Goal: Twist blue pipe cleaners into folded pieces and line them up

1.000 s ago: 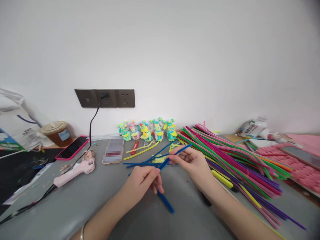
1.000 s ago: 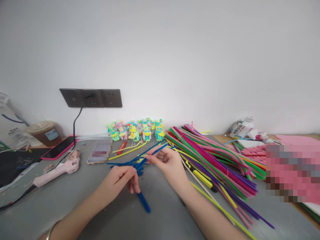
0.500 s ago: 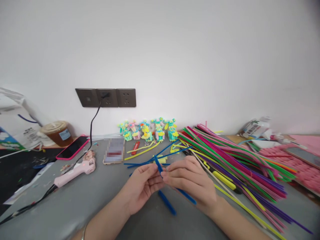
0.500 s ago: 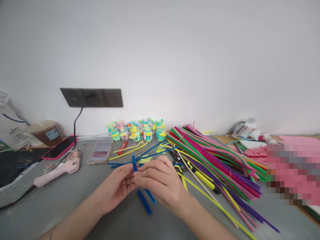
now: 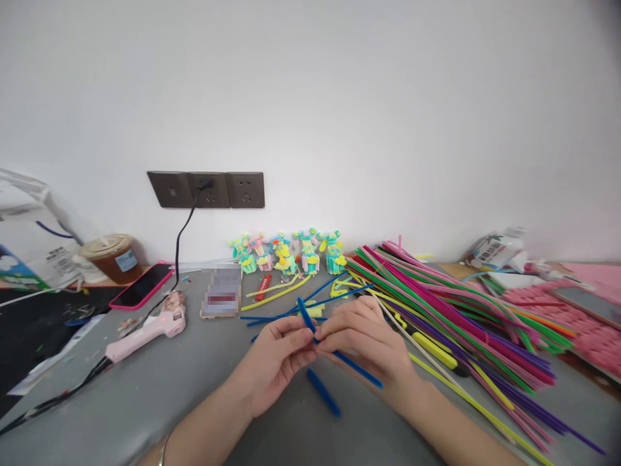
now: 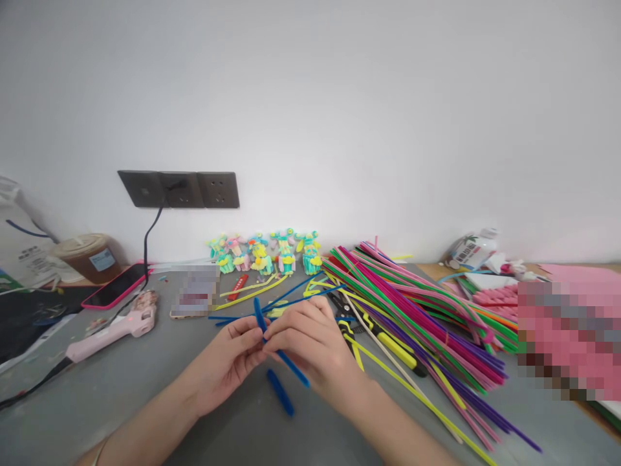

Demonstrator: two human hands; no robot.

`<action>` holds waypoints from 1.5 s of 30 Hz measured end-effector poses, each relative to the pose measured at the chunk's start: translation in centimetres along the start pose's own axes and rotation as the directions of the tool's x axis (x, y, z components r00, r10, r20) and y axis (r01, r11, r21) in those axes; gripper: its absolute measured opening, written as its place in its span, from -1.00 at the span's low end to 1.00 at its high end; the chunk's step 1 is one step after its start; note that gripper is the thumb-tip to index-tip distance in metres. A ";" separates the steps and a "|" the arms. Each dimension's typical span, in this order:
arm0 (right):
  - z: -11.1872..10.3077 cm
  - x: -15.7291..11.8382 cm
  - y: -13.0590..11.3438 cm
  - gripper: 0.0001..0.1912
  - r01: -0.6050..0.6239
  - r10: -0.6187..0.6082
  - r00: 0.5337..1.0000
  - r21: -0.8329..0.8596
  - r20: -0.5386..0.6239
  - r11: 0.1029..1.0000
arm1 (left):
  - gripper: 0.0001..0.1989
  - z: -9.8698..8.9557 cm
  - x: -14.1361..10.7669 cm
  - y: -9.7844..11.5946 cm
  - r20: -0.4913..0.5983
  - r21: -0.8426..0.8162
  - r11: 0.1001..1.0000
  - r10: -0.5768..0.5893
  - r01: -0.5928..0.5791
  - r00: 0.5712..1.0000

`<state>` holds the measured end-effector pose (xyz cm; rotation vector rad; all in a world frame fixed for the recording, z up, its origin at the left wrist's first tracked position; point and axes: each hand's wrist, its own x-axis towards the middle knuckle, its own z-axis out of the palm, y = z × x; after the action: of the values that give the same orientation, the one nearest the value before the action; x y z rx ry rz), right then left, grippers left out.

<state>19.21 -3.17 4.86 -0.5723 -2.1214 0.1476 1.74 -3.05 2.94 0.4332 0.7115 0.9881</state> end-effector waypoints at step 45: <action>-0.7 0.9 1.6 -0.78 -0.616 0.462 0.787 0.554 0.409 0.560 | -0.72 -0.5 -0.8 0.4 0.185 0.520 0.846 -0.248 0.119 0.951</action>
<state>19.89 -1.39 5.44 -0.7715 -1.8234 1.3394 0.86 -3.58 3.14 0.9138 0.7667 0.5390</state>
